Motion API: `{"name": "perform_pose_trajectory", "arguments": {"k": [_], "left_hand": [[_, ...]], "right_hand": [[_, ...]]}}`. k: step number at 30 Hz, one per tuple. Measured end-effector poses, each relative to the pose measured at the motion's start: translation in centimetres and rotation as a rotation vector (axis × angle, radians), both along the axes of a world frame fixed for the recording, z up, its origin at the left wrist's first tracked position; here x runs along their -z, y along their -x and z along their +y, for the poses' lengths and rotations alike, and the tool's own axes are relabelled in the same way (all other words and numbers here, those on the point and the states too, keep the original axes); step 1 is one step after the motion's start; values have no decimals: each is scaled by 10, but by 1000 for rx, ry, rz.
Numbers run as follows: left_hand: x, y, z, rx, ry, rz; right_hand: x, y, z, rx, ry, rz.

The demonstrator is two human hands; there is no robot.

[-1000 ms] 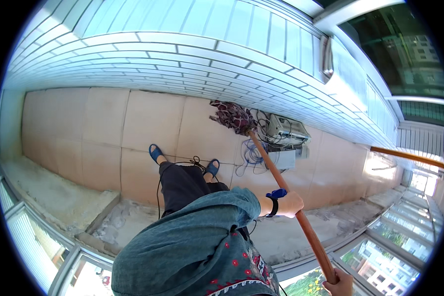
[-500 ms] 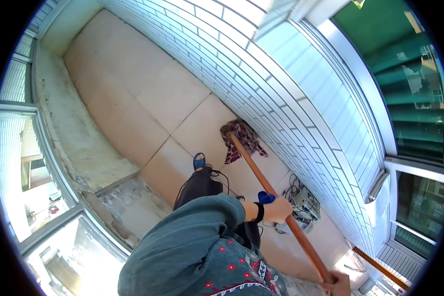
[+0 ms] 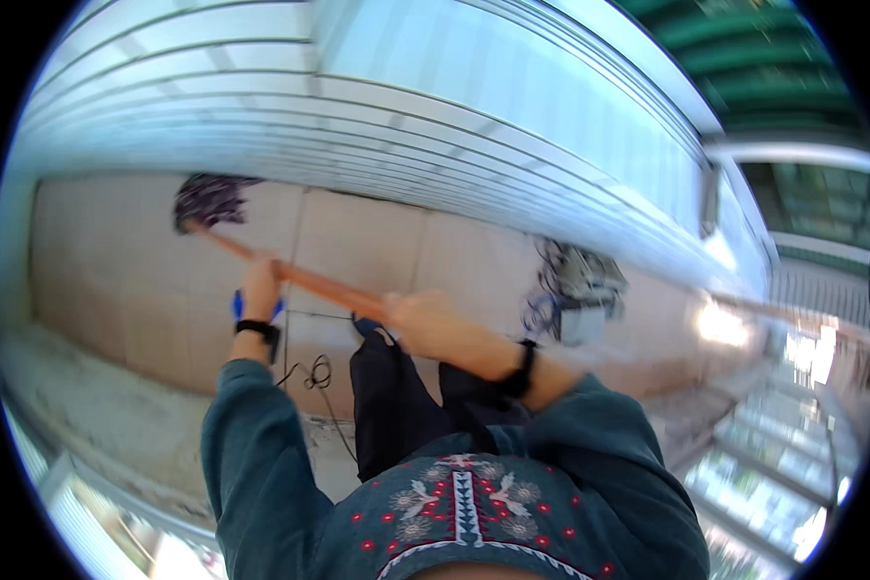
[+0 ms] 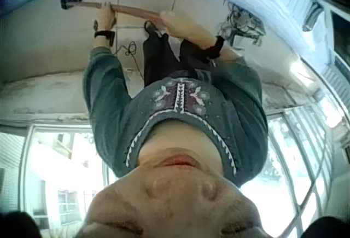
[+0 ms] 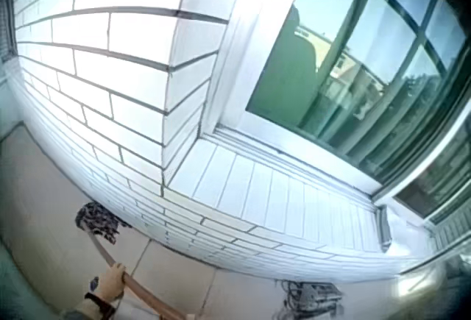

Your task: The person wipes a metal drying rack with a cloth and then mops the floor of a balcony, finishing by wiping a window sill.

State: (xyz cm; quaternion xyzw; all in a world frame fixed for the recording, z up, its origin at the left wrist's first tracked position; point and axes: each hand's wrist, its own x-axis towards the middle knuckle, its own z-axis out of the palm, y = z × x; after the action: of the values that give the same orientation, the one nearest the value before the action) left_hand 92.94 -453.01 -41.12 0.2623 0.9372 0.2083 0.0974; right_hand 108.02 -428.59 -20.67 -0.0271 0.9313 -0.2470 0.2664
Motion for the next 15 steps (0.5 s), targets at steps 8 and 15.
{"name": "perform_pose_trajectory", "arguments": {"k": [8, 15], "left_hand": [[6, -92, 20, 232, 420, -71], [-53, -241, 187, 518, 224, -260]], "right_hand": [[22, -130, 10, 28, 70, -4], [-68, -291, 149, 226, -156, -69]]}}
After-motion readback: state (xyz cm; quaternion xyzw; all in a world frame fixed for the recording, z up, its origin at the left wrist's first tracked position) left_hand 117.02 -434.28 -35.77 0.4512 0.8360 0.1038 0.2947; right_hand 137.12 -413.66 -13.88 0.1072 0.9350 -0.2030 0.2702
